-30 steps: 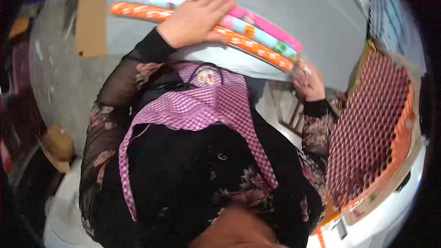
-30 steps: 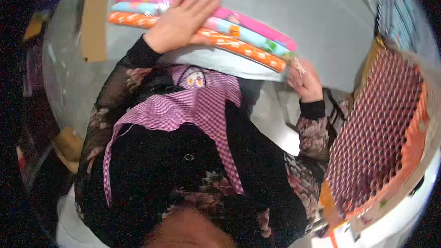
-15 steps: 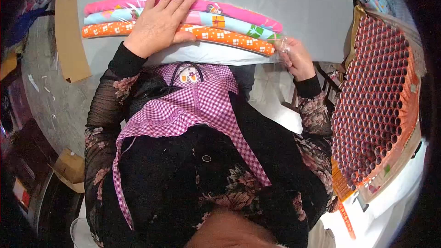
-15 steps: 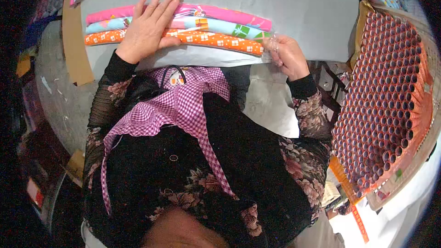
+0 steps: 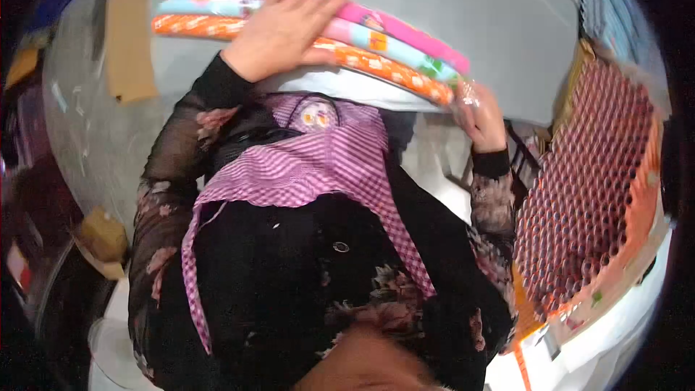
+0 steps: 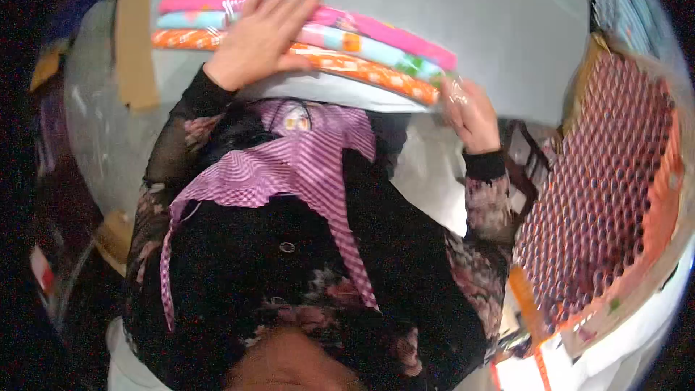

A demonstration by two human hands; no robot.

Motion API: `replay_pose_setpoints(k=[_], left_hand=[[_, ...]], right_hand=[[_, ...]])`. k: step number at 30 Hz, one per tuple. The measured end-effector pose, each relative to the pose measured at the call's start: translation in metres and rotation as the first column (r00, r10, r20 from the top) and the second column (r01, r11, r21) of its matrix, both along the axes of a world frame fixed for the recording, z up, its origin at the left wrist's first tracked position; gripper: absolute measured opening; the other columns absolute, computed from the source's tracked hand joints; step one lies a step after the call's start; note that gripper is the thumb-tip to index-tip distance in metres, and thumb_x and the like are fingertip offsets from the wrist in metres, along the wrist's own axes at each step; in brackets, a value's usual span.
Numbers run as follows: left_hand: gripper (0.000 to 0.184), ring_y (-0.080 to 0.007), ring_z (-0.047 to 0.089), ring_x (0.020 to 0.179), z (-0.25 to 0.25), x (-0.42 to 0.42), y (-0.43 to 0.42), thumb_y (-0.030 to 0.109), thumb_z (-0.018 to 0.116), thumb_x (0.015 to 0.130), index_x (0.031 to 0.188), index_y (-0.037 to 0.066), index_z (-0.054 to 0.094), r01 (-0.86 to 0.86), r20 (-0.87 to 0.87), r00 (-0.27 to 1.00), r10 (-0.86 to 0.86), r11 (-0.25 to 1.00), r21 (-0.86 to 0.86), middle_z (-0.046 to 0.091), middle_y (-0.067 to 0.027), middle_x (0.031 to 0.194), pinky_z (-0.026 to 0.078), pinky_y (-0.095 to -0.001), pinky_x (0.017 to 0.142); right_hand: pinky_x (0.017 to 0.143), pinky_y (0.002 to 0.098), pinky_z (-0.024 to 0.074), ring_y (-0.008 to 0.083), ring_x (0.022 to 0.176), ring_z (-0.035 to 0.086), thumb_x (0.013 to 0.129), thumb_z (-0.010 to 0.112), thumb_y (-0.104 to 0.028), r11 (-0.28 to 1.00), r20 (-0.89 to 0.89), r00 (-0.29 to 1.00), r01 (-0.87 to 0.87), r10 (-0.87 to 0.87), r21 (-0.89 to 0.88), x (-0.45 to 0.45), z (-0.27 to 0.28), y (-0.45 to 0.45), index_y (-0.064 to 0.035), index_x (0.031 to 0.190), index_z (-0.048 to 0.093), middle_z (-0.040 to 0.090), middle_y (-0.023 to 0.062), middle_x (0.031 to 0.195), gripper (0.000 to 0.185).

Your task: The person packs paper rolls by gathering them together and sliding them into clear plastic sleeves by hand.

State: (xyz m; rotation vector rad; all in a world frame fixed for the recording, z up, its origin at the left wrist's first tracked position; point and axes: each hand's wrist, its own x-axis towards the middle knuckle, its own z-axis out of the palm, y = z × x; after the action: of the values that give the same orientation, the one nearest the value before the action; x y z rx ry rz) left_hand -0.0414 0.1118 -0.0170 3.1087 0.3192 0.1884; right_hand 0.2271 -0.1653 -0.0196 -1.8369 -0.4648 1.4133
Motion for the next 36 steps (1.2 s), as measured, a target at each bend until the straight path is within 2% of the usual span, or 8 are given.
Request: replay_pose_setpoints(k=[1,2,8,23,26,28,30,36], left_hand=[[0.09,-0.0305,0.028,0.143,-0.002,0.0,0.002,0.063,0.056,0.079,0.145,0.006,0.036,0.023,-0.005,1.0,-0.023,0.999,-0.036,0.037,-0.0096,0.151,0.019,-0.0522,0.115],[0.089,-0.0308,0.029,0.142,-0.003,-0.001,0.004,0.063,0.056,0.079,0.144,0.005,0.038,0.038,-0.011,0.999,-0.039,0.997,-0.069,0.038,-0.0103,0.15,0.02,-0.0525,0.115],[0.088,-0.0312,0.029,0.142,0.002,0.001,0.005,0.064,0.053,0.079,0.142,0.004,0.04,0.064,0.009,0.998,-0.063,0.996,-0.064,0.039,-0.0129,0.149,0.02,-0.0544,0.114],[0.086,-0.03,0.03,0.141,-0.001,-0.007,0.007,0.065,0.054,0.08,0.139,0.003,0.042,0.096,0.129,0.988,-0.084,0.991,-0.095,0.041,-0.0131,0.146,0.021,-0.0524,0.115],[0.086,-0.0299,0.031,0.141,0.006,-0.006,0.007,0.063,0.055,0.08,0.14,0.004,0.042,0.097,0.11,0.99,-0.086,0.991,-0.096,0.041,-0.0133,0.146,0.021,-0.0521,0.115],[0.085,-0.0299,0.031,0.141,0.007,-0.006,0.007,0.062,0.056,0.08,0.14,0.004,0.042,0.109,0.111,0.989,-0.098,0.989,-0.098,0.041,-0.0133,0.146,0.02,-0.0523,0.115],[0.083,-0.03,0.031,0.141,-0.001,-0.004,0.009,0.061,0.058,0.08,0.14,0.005,0.042,0.082,0.064,0.995,-0.077,0.993,-0.087,0.041,-0.0128,0.146,0.021,-0.0524,0.115],[0.088,-0.0288,0.03,0.143,0.001,-0.002,0.006,0.064,0.056,0.08,0.145,0.008,0.038,0.02,0.003,1.0,-0.02,0.999,-0.03,0.038,-0.0089,0.151,0.017,-0.0495,0.117]], right_hand=[[0.046,0.0209,0.0345,0.0022,0.046,0.041,0.1,0.054,-0.028,0.988,0.162,0.974,-0.151,0.156,-0.043,0.002,0.001,-0.002,-0.004,0.106,0.064,0.048,-0.0048,0.062,0.027],[0.043,0.0205,0.0312,0.0032,0.042,0.038,0.1,0.054,-0.027,0.993,-0.111,0.991,0.071,-0.081,-0.095,-0.008,0.014,0.01,-0.0045,0.106,0.064,0.046,-0.0053,0.058,0.025],[0.036,0.0192,0.0256,0.0026,0.039,0.034,0.096,0.057,-0.01,0.981,-0.017,0.984,0.174,-0.176,-0.091,-0.009,-0.004,0.008,0.0018,0.107,0.063,0.047,-0.0044,0.055,0.017],[0.038,0.0198,0.0281,0.0026,0.042,0.034,0.099,0.056,-0.022,0.914,-0.387,0.839,0.406,-0.382,-0.021,-0.004,-0.017,-0.007,-0.0012,0.106,0.061,0.042,-0.0071,0.059,0.023],[0.041,0.0181,0.0256,0.0008,0.043,0.032,0.098,0.055,-0.02,0.957,0.032,0.978,0.192,-0.204,0.215,-0.004,-0.029,-0.02,-0.0024,0.1,0.063,0.04,-0.0084,0.057,0.019],[0.042,0.0183,0.0228,0.0005,0.044,0.031,0.096,0.057,-0.018,0.958,-0.06,0.958,0.282,-0.279,0.052,-0.021,0.01,0.01,-0.0023,0.095,0.063,0.041,-0.0088,0.06,0.017],[0.039,0.0215,0.0263,0.0053,0.044,0.038,0.1,0.053,-0.024,0.986,0.18,0.978,0.082,-0.108,0.145,-0.017,0.006,0.002,-0.0043,0.093,0.062,0.047,-0.0048,0.062,0.022],[0.042,0.0202,0.0235,0.0005,0.044,0.032,0.098,0.054,-0.024,0.945,-0.155,0.945,0.308,-0.289,0.109,-0.022,0.014,0.008,-0.0062,0.094,0.063,0.038,-0.0097,0.058,0.02]])
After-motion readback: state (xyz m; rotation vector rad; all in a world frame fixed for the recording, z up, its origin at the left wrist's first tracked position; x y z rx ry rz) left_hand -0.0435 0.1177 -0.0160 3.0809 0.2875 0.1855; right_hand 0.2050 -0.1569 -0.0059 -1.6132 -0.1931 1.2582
